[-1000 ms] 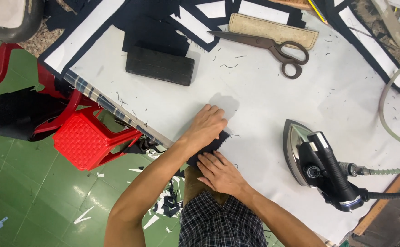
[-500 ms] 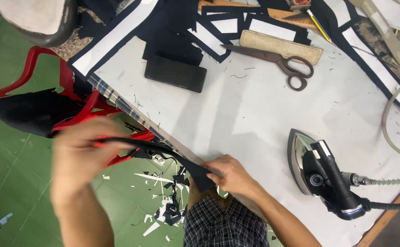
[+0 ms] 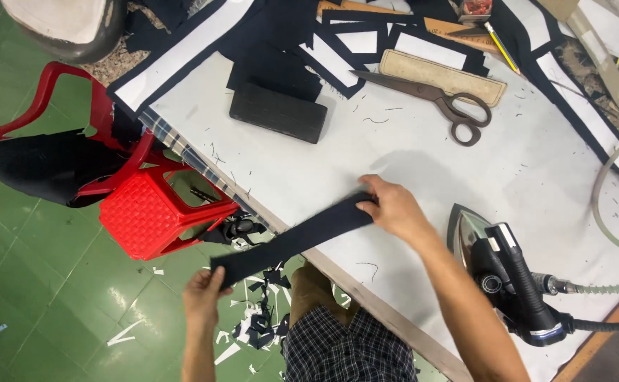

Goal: The person irons a long strip of black fabric on a white work table using a steam iron. They repeatedly smooth the fabric with their hands and press it with the iron, occasionally folding the strip and moving other fabric pieces aside.

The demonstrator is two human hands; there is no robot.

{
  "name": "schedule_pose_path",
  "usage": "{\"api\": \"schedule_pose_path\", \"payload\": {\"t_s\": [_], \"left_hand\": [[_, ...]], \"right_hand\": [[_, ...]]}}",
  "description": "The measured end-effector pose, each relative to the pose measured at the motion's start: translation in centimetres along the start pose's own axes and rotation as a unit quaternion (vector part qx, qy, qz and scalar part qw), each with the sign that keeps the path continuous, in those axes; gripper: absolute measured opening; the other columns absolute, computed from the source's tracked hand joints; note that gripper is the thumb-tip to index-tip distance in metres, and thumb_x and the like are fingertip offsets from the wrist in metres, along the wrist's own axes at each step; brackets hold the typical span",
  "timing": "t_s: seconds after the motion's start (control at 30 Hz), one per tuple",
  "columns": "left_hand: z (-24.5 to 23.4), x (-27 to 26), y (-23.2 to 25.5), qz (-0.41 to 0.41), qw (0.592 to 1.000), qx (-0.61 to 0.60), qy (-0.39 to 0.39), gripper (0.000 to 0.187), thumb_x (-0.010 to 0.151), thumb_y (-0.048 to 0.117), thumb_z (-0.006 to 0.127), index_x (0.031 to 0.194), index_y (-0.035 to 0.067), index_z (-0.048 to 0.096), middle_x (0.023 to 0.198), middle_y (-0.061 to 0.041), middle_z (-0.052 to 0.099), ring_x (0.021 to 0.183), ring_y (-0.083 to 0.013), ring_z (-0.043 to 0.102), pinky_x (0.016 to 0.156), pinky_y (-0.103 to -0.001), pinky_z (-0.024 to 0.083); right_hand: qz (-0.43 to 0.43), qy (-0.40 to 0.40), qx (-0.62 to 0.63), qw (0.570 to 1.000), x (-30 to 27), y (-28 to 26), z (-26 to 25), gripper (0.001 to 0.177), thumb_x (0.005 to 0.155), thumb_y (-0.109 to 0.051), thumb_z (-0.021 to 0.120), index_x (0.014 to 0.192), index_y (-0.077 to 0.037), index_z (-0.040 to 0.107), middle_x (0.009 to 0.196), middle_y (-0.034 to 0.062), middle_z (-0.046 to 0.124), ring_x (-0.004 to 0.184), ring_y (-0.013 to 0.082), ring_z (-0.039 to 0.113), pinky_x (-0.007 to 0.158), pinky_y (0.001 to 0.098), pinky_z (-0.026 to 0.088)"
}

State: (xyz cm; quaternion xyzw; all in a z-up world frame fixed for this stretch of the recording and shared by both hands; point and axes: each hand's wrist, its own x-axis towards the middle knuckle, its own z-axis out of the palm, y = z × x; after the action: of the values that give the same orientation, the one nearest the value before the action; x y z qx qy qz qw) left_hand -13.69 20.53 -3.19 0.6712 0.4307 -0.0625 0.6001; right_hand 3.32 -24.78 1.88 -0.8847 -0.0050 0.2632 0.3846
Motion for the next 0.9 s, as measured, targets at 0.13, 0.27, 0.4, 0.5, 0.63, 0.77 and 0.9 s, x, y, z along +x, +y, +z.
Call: {"api": "schedule_pose_path", "payload": {"t_s": [0.13,0.27,0.4,0.5,0.63,0.77,0.9], "left_hand": [[0.0,0.4,-4.2,-0.028,0.997,-0.041,0.053,0.018,0.088,0.009,0.079,0.086,0.005,0.061,0.078,-0.006,0.063,0.072,-0.0141,0.06,0.059,-0.039,0.067],[-0.4,2.3,-4.3,0.024,0.998,-0.004,0.055,0.016,0.09,0.007,0.078,0.088,0.003,0.062,0.081,-0.008,0.066,0.073,-0.0151,0.063,0.06,-0.037,0.067],[0.2,2.2,-2.2,0.329,0.865,0.347,0.152,0.053,0.091,0.025,0.079,0.131,-0.003,0.06,0.113,-0.018,0.06,0.104,-0.0326,0.061,0.087,-0.044,0.052],[7.7,-2.3,3.2,0.555,0.732,0.381,0.106,0.056,0.09,-0.001,0.081,0.138,-0.001,0.053,0.134,-0.019,0.057,0.124,-0.0355,0.056,0.104,-0.045,0.05],[20.4,-6.9,4.8,0.653,0.641,0.392,-0.095,0.034,0.096,0.03,0.056,0.119,0.01,0.07,0.117,-0.011,0.068,0.117,-0.0336,0.064,0.108,-0.048,0.044],[25.0,-8.7,6.4,0.66,0.576,0.413,-0.248,0.071,0.1,0.06,0.037,0.147,0.008,0.051,0.157,-0.013,0.047,0.147,-0.03,0.041,0.124,-0.053,0.023],[25.4,-6.7,4.4,0.619,0.569,0.462,-0.282,0.088,0.094,0.073,0.028,0.155,0.011,0.041,0.164,-0.009,0.037,0.154,-0.0262,0.028,0.128,-0.05,0.011]], "right_hand": [[-0.213,0.323,-0.181,0.904,-4.1,0.2,4.0,0.029,0.095,-0.015,0.071,0.119,0.001,0.064,0.109,0.0176,0.064,0.095,0.0348,0.061,0.081,0.0434,0.054],[-0.208,0.301,-0.225,0.903,-7.0,2.0,7.1,0.047,0.102,-0.038,0.049,0.129,-0.002,0.061,0.129,0.0211,0.055,0.116,0.0376,0.054,0.096,0.0505,0.047],[-0.159,0.276,-0.261,0.911,-8.5,2.9,9.4,0.07,0.103,-0.06,0.02,0.138,-0.013,0.059,0.147,0.0235,0.048,0.133,0.0412,0.047,0.111,0.0575,0.037],[-0.145,0.277,-0.255,0.915,-8.9,3.1,9.8,0.069,0.103,-0.06,0.021,0.139,-0.015,0.059,0.148,0.0246,0.045,0.136,0.042,0.044,0.112,0.0582,0.036],[-0.116,0.266,-0.237,0.927,-8.7,5.2,11.8,0.063,0.1,-0.066,0.033,0.146,-0.029,0.054,0.15,0.0162,0.039,0.147,0.0383,0.027,0.121,0.0551,0.02],[-0.124,0.276,-0.247,0.92,-8.5,5.6,11.7,0.057,0.102,-0.061,0.031,0.137,-0.028,0.06,0.149,0.0168,0.04,0.145,0.0392,0.029,0.118,0.054,0.024],[-0.15,0.274,-0.183,0.932,-9.1,5.2,10.1,0.041,0.094,-0.038,0.065,0.131,-0.02,0.067,0.143,0.014,0.05,0.139,0.0373,0.042,0.112,0.0508,0.034]]}}
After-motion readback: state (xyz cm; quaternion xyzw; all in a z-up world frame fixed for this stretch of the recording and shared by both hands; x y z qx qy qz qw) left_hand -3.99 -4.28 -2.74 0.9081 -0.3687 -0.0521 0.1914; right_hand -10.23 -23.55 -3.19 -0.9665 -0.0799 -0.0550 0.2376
